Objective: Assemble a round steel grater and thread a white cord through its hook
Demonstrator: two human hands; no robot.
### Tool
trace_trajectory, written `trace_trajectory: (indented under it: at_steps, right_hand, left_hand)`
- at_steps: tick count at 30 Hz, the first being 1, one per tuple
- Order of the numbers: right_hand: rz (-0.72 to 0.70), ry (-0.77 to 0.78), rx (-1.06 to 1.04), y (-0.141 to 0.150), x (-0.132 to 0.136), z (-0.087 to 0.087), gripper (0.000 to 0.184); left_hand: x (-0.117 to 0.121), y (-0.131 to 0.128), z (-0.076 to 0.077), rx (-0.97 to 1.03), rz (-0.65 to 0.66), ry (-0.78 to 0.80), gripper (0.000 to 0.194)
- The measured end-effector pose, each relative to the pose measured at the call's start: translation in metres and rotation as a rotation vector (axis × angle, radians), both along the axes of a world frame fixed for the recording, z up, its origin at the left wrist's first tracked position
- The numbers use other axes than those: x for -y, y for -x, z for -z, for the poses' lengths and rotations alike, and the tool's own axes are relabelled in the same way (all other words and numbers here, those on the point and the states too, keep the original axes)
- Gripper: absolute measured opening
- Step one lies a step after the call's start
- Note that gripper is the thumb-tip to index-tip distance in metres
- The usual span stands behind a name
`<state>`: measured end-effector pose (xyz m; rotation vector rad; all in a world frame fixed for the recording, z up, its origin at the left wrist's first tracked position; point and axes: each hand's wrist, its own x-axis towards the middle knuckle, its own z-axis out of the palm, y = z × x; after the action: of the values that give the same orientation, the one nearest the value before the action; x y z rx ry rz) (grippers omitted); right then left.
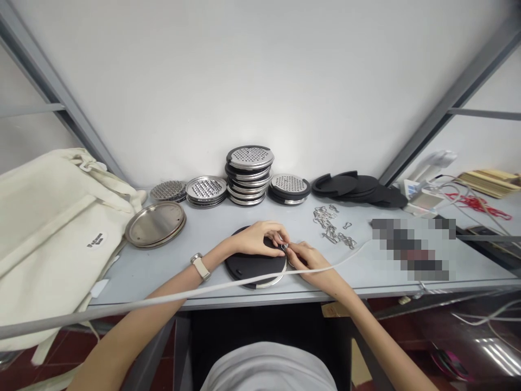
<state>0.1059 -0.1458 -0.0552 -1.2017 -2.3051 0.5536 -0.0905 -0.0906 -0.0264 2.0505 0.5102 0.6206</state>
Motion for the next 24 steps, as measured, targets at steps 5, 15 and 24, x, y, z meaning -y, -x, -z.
trace_trajectory:
  at_steps: [5,15,24]
  right_hand:
    - [0.000,0.009,-0.007,-0.0001,-0.0005,0.0009,0.031]
    - [0.006,0.016,-0.012,-0.0011,-0.0015,0.0044,0.030]
    - [0.002,0.019,-0.042,-0.0027,-0.0025,0.0052,0.029]
  left_hand:
    - [-0.0001,0.0001,0.0005,0.010,0.009,0.009,0.028]
    - [-0.0005,0.0000,0.0016,0.012,0.013,-0.011,0.028]
    - [-0.0013,0.0011,0.0027,0.005,0.013,-0.015,0.025]
